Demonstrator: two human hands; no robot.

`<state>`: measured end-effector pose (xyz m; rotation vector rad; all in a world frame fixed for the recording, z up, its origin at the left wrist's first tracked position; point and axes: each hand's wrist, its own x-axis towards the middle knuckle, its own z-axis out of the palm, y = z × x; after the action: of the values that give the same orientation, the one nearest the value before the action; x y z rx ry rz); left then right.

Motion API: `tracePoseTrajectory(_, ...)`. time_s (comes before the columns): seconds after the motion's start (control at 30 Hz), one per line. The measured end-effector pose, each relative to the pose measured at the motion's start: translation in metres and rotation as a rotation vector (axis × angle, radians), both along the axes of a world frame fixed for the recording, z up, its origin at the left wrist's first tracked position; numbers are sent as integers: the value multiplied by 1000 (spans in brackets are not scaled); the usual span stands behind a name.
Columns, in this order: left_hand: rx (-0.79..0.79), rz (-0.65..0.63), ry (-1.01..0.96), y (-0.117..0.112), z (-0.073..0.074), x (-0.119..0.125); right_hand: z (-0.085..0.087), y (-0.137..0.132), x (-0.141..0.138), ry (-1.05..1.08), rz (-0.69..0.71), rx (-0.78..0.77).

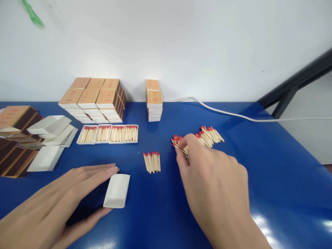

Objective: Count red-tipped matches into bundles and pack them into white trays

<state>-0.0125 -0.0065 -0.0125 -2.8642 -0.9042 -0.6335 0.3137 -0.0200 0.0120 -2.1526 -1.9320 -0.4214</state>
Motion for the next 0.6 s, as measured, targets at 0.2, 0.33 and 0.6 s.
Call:
tracePoseTrajectory(0.2, 15, 2, -3, -1, 2, 0, -1, -1, -4, 136, 64, -41)
tracePoseTrajectory(0.33, 3, 1, 9, -2, -1, -2, -1, -1, -9, 236, 101, -111)
tracePoseTrajectory(0.6, -21, -8, 14, 0, -3, -1, 3, 0, -9, 448, 111, -244)
